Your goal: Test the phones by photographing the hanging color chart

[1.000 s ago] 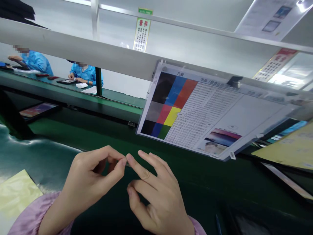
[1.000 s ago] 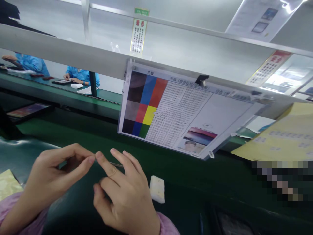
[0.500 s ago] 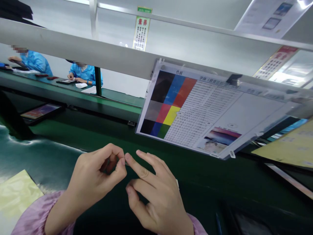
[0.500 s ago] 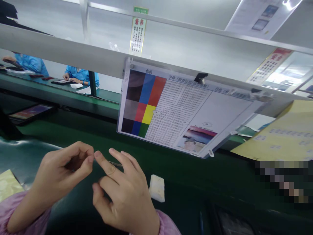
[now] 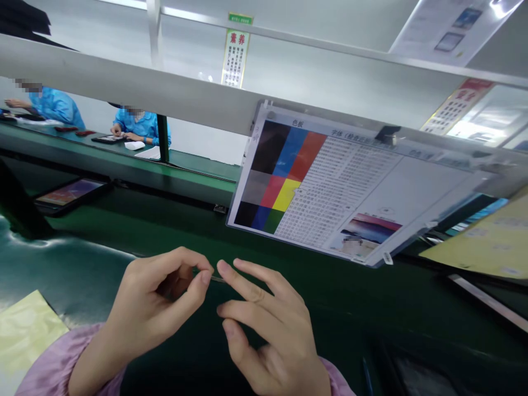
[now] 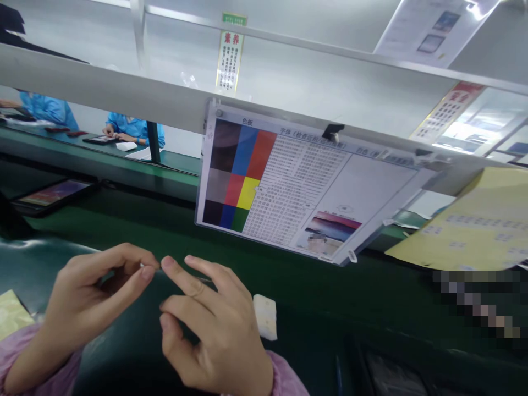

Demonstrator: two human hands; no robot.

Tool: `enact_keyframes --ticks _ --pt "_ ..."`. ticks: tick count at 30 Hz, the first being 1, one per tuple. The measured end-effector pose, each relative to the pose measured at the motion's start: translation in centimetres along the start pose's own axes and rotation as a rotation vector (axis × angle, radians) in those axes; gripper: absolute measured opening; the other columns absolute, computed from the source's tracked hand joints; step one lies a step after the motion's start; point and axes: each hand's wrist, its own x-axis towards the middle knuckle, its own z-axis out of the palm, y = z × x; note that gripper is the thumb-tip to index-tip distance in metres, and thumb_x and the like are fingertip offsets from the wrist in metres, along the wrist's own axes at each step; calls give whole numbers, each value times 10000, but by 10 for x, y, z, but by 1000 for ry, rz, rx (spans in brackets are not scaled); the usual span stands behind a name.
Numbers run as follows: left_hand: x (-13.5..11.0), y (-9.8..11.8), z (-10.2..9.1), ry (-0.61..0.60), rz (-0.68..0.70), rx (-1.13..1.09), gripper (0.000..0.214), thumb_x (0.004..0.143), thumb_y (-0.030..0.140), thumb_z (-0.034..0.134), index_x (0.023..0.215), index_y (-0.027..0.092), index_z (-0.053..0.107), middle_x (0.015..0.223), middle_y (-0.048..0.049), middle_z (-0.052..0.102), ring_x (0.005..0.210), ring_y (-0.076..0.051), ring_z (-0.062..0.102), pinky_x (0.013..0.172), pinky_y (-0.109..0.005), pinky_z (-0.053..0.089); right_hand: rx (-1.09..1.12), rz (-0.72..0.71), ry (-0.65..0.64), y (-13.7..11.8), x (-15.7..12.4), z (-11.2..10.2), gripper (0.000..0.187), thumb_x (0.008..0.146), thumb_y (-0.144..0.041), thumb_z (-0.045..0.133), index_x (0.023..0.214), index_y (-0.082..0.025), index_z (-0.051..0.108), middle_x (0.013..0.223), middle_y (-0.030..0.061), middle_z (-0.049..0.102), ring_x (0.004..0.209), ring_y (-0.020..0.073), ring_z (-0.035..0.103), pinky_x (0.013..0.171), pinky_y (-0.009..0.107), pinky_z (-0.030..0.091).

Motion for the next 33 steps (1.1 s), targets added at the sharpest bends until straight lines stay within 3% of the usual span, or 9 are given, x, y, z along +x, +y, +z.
enact_keyframes --ticks 3,8,16,22,27,33 --pt "0 -1 -1 -44 5 -106 39 969 253 654 986 287 648 584 106 467 445 -65 413 439 -150 334 -5 -9 11 -1 -1 -1 182 888 -112 581 959 -213 714 1331 8 705 1214 221 671 1034 369 579" --pt "0 -2 -2 -166 -2 -297 184 971 341 688 1150 342 648 579 103 420 441 -75 394 421 -149 316 -48 -51 17 -6 -5 -3 161 951 -201 572 907 -216 726 1309 -31 714 1231 224 665 1012 343 572" --pt "-3 2 2 -183 -114 -371 51 973 323 681 953 279 663 569 75 402 490 -96 393 447 -194 297 -120 -108 -11 -4 -7 -1 181 928 -228 577 808 -204 710 1135 20 786 1195 279 691 911 391 598" --pt "-8 2 0 -224 -159 -433 43 960 314 691 966 280 665 553 85 339 473 -99 332 444 -217 254 -124 -112 -2 -5 -6 -2 205 943 -194 561 794 -205 702 1120 9 790 1191 265 694 947 373 588" --pt "-10 3 -2 -207 -89 -394 93 947 281 710 1021 309 662 535 102 325 447 -91 305 435 -203 252 -97 -108 -10 -5 -5 -4 201 952 -199 572 797 -202 700 1132 -3 786 1208 249 683 973 357 570" --pt "-7 5 -3 -177 47 -327 196 938 199 696 1087 314 641 532 116 350 411 -83 339 424 -199 290 -67 -117 -7 -5 -6 -8 346 1057 -276 510 775 -197 693 1119 -6 790 1217 208 674 1006 310 550"
